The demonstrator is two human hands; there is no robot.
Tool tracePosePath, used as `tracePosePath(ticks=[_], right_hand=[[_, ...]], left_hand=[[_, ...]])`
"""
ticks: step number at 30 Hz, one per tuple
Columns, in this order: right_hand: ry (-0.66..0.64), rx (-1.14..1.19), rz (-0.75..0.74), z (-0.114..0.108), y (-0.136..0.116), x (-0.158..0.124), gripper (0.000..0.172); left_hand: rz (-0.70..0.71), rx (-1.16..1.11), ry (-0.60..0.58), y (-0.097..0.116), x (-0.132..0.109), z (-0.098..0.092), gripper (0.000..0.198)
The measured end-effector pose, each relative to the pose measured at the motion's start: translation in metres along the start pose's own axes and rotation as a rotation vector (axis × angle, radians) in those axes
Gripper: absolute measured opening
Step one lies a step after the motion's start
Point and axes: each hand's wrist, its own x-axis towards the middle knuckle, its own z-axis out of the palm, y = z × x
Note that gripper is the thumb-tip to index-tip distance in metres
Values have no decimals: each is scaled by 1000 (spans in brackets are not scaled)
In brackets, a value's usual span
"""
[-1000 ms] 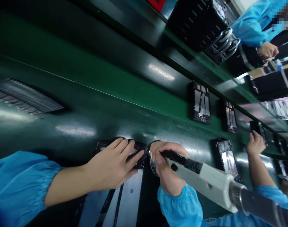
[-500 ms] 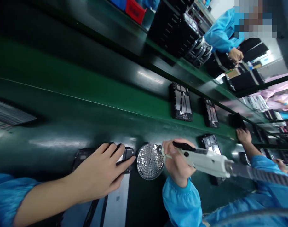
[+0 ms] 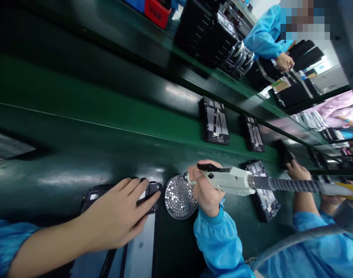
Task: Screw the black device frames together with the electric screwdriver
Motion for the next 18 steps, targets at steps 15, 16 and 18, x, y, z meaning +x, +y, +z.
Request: tracePosePath(ticks=[15,16,18], right_hand=[[11,-10,35,0,4,1,19],[14,-19,29,0,4,1,18],[17,-42,13,0,4,0,19]], left_hand=[[-24,65,48,5,-2,5,49],[-39,84,46,7,-3,5,52],[-92,138,24,9,-5,5,58]])
